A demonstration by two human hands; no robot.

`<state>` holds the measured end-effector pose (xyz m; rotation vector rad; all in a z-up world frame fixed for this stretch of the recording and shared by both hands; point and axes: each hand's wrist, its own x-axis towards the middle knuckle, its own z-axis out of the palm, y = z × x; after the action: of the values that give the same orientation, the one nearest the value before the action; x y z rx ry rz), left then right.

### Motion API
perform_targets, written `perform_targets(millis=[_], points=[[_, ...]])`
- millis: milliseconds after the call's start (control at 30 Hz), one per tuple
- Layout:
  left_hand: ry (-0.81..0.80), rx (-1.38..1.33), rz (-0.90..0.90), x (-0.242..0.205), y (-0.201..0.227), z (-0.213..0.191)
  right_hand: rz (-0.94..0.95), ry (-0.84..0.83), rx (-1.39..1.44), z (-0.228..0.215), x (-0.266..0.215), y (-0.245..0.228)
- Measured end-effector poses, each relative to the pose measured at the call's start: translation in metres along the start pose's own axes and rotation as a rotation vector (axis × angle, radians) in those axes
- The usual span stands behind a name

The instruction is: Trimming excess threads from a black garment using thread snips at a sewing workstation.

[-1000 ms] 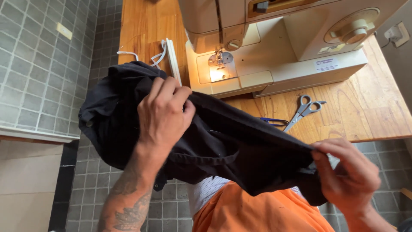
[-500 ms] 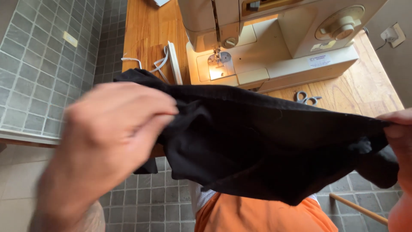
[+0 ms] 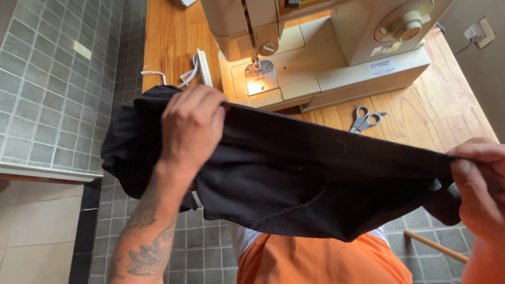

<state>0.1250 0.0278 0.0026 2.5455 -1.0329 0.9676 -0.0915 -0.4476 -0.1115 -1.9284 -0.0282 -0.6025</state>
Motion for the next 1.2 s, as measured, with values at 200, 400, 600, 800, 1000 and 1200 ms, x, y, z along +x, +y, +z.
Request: perform_targets(millis=[200, 400, 600, 800, 1000, 1200], points=[[-0.246, -0.060, -0.229, 0.007, -0.023, -0.045, 0.258, 0.007, 0.101, 0.004, 0.008, 0.045], [-0.645, -0.755, -0.433, 0.022, -0.014, -0.131, 0.476, 0.030, 0.327, 0.012, 0.016, 0.056], [-0.489, -0.999, -0.328, -0.019, 0.000, -0.073, 0.336, 0.143, 0.029, 0.004, -0.014, 0.106], [-0.383, -1.146, -0.469, -0.052, 0.011, 0.008, 0.554, -0.049, -0.035, 0.006, -0.015, 0.077], [-0.380, -1.151, -0.525, -0.061, 0.027, 0.036, -0.048, -0.080, -0.798, 0.060, -0.012, 0.001], [-0.336, -1.108, -0.463, -0.056, 0.045, 0.031, -0.498, -0.152, -0.314, 0.176, 0.036, -0.070]])
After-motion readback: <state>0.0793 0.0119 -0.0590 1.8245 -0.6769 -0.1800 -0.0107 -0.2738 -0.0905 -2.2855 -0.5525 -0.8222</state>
